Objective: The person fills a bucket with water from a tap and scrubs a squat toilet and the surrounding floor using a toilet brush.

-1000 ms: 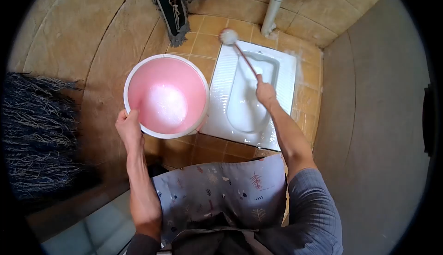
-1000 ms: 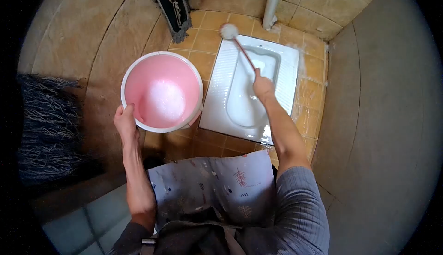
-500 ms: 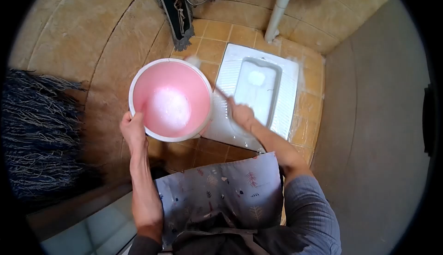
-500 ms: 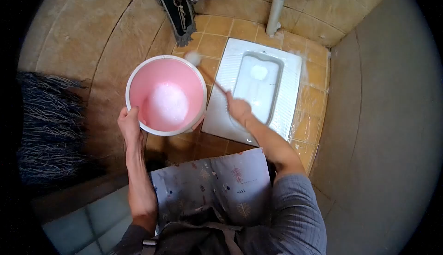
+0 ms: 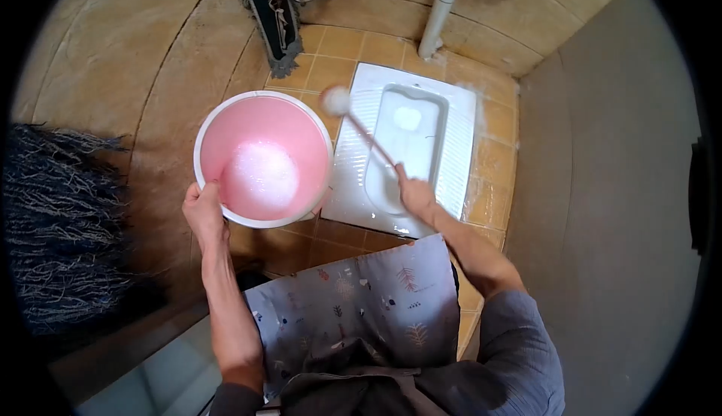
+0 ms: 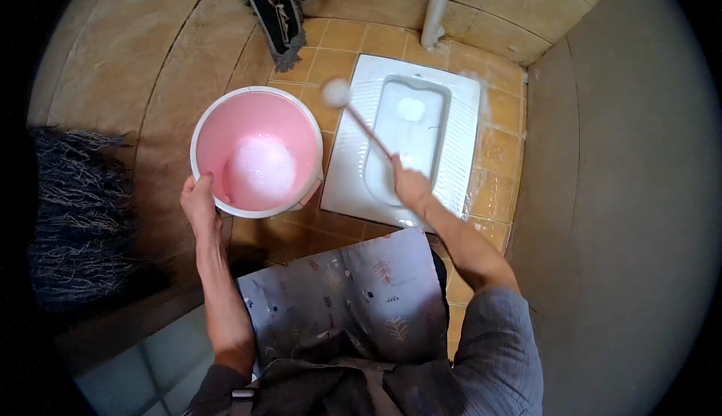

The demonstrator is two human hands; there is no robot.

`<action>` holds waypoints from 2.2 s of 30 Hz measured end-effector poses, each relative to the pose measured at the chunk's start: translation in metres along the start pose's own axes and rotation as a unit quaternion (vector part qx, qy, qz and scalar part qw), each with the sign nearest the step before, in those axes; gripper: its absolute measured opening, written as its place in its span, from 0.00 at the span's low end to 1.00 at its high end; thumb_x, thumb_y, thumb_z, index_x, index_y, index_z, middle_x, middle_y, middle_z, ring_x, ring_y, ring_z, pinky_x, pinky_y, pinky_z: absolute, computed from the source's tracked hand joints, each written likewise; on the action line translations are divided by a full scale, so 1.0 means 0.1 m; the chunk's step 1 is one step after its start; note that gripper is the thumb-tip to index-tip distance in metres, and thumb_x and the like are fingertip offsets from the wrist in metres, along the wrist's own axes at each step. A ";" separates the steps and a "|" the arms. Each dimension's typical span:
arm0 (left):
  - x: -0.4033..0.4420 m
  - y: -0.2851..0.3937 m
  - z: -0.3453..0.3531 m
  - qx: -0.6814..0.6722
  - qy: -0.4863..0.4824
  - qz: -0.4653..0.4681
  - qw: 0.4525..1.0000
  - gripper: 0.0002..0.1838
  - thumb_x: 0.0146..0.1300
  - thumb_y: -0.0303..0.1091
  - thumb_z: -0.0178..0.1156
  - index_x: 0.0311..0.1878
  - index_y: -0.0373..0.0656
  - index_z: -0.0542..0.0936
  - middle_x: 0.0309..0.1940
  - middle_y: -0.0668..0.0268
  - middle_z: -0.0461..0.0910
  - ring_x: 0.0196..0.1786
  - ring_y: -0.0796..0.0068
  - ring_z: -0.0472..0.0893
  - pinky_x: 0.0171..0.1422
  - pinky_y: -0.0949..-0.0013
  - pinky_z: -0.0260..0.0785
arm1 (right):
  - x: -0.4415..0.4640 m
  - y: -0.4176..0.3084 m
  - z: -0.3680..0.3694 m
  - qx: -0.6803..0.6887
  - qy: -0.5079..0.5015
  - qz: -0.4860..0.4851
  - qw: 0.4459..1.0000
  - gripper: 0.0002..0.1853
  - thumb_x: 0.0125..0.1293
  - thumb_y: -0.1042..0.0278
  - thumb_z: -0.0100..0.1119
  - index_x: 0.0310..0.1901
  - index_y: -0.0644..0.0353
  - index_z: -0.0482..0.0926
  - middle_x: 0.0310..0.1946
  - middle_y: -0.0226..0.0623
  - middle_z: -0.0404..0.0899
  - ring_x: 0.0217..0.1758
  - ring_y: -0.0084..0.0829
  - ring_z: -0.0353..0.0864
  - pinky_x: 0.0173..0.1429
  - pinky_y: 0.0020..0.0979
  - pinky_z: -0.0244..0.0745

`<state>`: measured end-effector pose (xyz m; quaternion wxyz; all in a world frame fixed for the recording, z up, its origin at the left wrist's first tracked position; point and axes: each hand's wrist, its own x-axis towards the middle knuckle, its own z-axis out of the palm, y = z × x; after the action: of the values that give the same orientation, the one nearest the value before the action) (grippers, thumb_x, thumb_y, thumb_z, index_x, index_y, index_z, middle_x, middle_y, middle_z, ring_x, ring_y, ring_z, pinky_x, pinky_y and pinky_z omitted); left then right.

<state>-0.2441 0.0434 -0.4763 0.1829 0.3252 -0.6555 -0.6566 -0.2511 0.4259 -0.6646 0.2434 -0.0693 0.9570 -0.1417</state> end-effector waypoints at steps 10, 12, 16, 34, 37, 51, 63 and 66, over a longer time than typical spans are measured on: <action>0.05 -0.05 -0.06 -0.010 -0.035 0.013 0.999 0.13 0.56 0.20 0.55 0.18 0.45 0.68 0.18 0.73 0.71 0.19 0.86 0.66 0.23 0.77 0.57 | -0.99 0.57 0.19 0.072 0.011 0.094 0.993 0.26 0.65 0.70 0.43 0.65 0.64 0.57 0.31 0.65 0.79 0.35 0.64 0.80 0.40 0.56 0.75; 0.00 0.01 -0.03 -0.005 -0.025 0.006 1.000 0.13 0.56 0.20 0.55 0.18 0.44 0.69 0.18 0.72 0.72 0.20 0.86 0.67 0.24 0.77 0.58 | -1.79 0.42 0.13 0.128 -0.076 0.087 0.985 0.26 0.68 0.61 0.45 0.65 0.56 0.58 0.34 0.65 0.79 0.39 0.63 0.80 0.43 0.56 0.74; 0.01 -0.02 -0.06 0.002 -0.040 0.010 0.999 0.13 0.56 0.20 0.56 0.18 0.44 0.69 0.18 0.72 0.72 0.20 0.85 0.68 0.24 0.77 0.59 | -2.33 0.50 0.19 0.186 -0.105 0.056 0.975 0.24 0.70 0.54 0.43 0.65 0.51 0.60 0.36 0.64 0.80 0.42 0.63 0.80 0.45 0.56 0.73; -0.03 0.06 0.02 -0.014 -0.012 0.003 1.000 0.09 0.58 0.21 0.56 0.22 0.40 0.73 0.19 0.66 0.76 0.18 0.79 0.72 0.23 0.74 0.64 | -2.41 0.23 0.39 0.386 -0.003 0.024 0.922 0.27 0.70 0.50 0.47 0.66 0.53 0.66 0.49 0.58 0.79 0.50 0.56 0.80 0.52 0.44 0.75; 0.07 -0.01 -0.03 -0.031 -0.016 0.009 0.999 0.07 0.58 0.21 0.56 0.24 0.39 0.74 0.20 0.64 0.77 0.17 0.76 0.73 0.22 0.73 0.65 | -1.14 0.21 0.35 0.112 0.024 -0.017 0.993 0.30 0.66 0.64 0.49 0.68 0.60 0.55 0.33 0.58 0.78 0.37 0.57 0.81 0.40 0.50 0.75; -0.03 0.01 0.02 -0.055 -0.009 0.019 0.998 0.02 0.58 0.21 0.55 0.30 0.35 0.75 0.22 0.61 0.77 0.18 0.73 0.76 0.22 0.71 0.70 | -0.73 0.09 0.12 -0.002 0.022 0.028 0.999 0.32 0.68 0.64 0.50 0.70 0.59 0.52 0.29 0.54 0.81 0.34 0.56 0.82 0.34 0.54 0.76; -0.04 0.01 0.00 -0.004 -0.005 0.019 1.000 0.02 0.59 0.21 0.55 0.31 0.34 0.76 0.25 0.60 0.79 0.23 0.74 0.78 0.24 0.71 0.72 | -1.33 -0.11 0.38 0.047 -0.101 0.007 0.994 0.32 0.71 0.52 0.44 0.72 0.52 0.54 0.36 0.58 0.80 0.43 0.53 0.81 0.46 0.48 0.76; -0.07 0.01 0.06 -0.018 -0.014 0.021 1.000 0.03 0.60 0.22 0.54 0.33 0.34 0.77 0.28 0.58 0.80 0.24 0.73 0.79 0.25 0.69 0.74 | -1.48 0.04 0.58 0.076 -0.070 0.006 0.995 0.29 0.72 0.48 0.42 0.71 0.50 0.58 0.40 0.58 0.80 0.49 0.52 0.80 0.51 0.46 0.75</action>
<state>-0.2432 0.0527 -0.4739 0.1933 0.2985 -0.6528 -0.6688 -0.0947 0.4457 -0.6484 0.3149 -0.0548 0.9245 -0.2078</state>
